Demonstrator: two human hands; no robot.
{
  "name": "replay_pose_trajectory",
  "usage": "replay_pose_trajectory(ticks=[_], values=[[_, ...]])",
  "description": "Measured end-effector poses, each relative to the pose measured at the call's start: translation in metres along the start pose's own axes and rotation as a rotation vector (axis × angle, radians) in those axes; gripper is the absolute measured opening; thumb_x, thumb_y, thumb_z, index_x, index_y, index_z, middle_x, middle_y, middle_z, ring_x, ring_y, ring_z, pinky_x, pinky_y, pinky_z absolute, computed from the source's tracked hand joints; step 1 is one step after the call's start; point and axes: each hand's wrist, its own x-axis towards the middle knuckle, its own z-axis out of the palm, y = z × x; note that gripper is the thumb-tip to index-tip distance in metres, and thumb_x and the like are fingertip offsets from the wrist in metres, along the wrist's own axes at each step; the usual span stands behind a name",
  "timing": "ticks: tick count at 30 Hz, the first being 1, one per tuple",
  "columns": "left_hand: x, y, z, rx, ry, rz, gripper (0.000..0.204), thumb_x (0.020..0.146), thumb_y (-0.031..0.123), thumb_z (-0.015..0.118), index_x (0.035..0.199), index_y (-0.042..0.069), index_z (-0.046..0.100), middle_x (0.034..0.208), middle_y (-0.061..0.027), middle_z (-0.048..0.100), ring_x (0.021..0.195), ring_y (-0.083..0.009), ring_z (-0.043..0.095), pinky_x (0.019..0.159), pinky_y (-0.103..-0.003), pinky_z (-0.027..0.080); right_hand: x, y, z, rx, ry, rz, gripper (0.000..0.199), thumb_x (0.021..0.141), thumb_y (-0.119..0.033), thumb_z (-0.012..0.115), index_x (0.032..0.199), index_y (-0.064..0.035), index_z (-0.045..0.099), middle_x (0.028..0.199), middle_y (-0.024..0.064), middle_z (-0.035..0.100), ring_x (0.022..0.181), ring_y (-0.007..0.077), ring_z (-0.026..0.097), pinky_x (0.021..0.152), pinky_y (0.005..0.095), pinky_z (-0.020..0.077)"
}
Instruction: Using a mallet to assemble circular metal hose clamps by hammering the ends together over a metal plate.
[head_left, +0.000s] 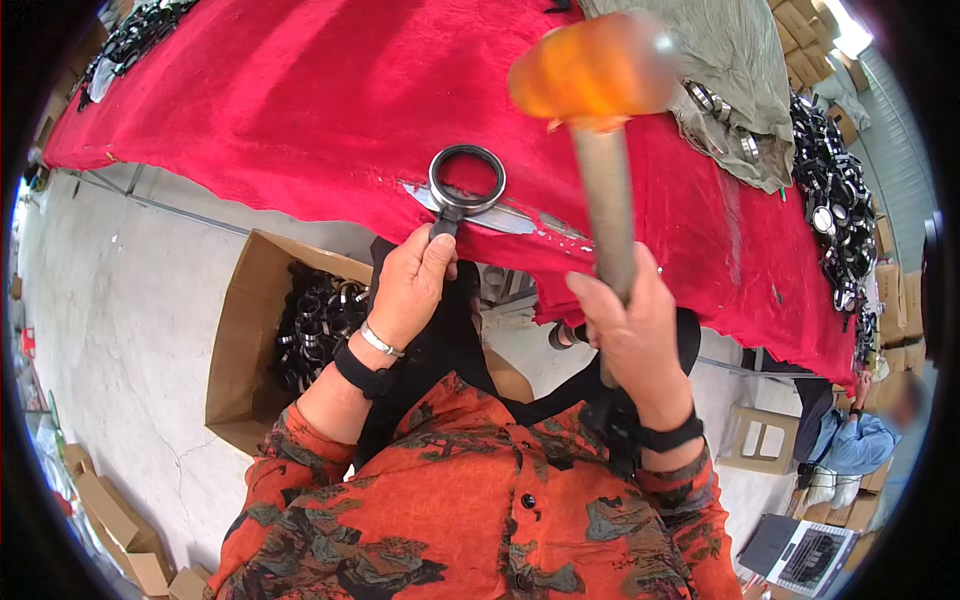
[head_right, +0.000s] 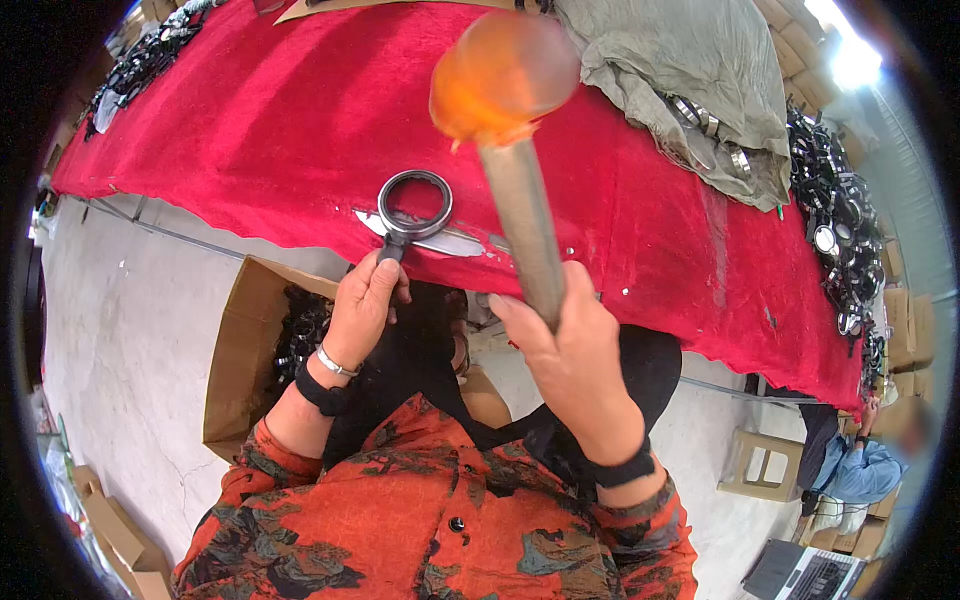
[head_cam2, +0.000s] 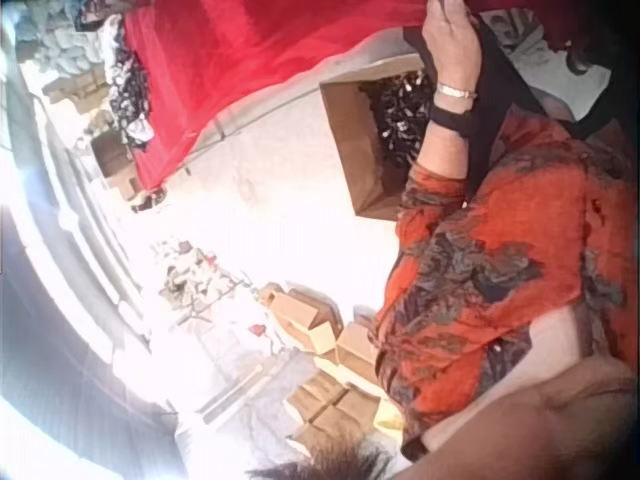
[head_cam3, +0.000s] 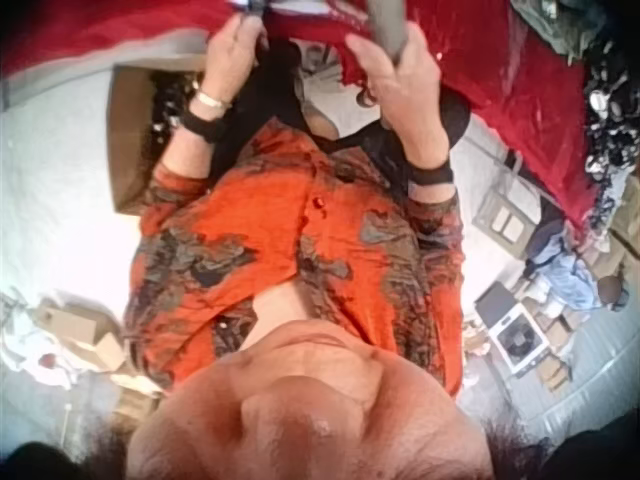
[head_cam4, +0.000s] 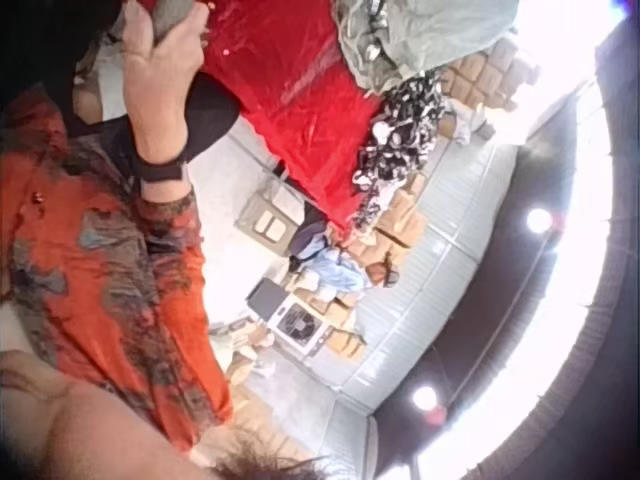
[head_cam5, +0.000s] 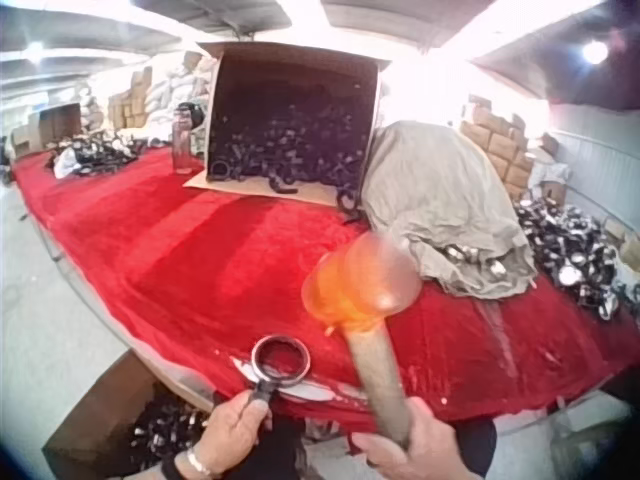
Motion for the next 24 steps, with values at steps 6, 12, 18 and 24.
replay_pose_trajectory(ticks=[6,12,18,24], values=[[0.001,-0.006,-0.002,0.016,0.000,0.030,0.032,0.100,0.032,0.044,0.082,0.006,0.053,0.068,0.0008,0.055,0.054,-0.0055,0.047,0.049,-0.021,0.038,0.036,-0.024,-0.006,-0.061,-0.130,0.174,0.036,0.084,-0.031,0.069,0.086,0.0003,0.049,0.061,0.0059,0.049,0.046,0.0126,0.048,0.042,0.0287,0.0412],[0.002,-0.007,0.003,0.001,-0.005,0.067,0.033,0.099,0.033,0.045,0.082,0.006,0.053,0.068,0.0010,0.055,0.052,-0.0052,0.046,0.048,-0.020,0.038,0.031,-0.015,0.007,-0.498,-0.119,0.016,0.041,0.084,-0.032,0.068,0.090,0.0025,0.047,0.066,0.0214,0.055,0.060,0.0337,0.059,0.056,0.0407,0.0457],[0.001,-0.006,-0.004,0.009,-0.002,0.006,0.033,0.099,0.034,0.045,0.083,0.006,0.053,0.068,0.0011,0.055,0.052,-0.0051,0.046,0.048,-0.020,0.037,0.054,-0.035,0.001,-0.601,-0.165,-0.244,0.043,0.083,-0.033,0.069,0.086,0.0034,0.047,0.067,0.0246,0.055,0.063,0.0426,0.057,0.052,0.0438,0.0432],[0.003,-0.001,0.003,-0.003,-0.013,0.066,0.034,0.099,0.035,0.045,0.084,0.006,0.054,0.067,0.0013,0.054,0.053,-0.0057,0.046,0.048,-0.021,0.038,0.054,0.001,0.007,-0.709,-0.099,-0.314,0.043,0.084,-0.035,0.068,0.088,0.0013,0.046,0.067,0.0246,0.056,0.066,0.0455,0.058,0.054,0.0455,0.0434]])
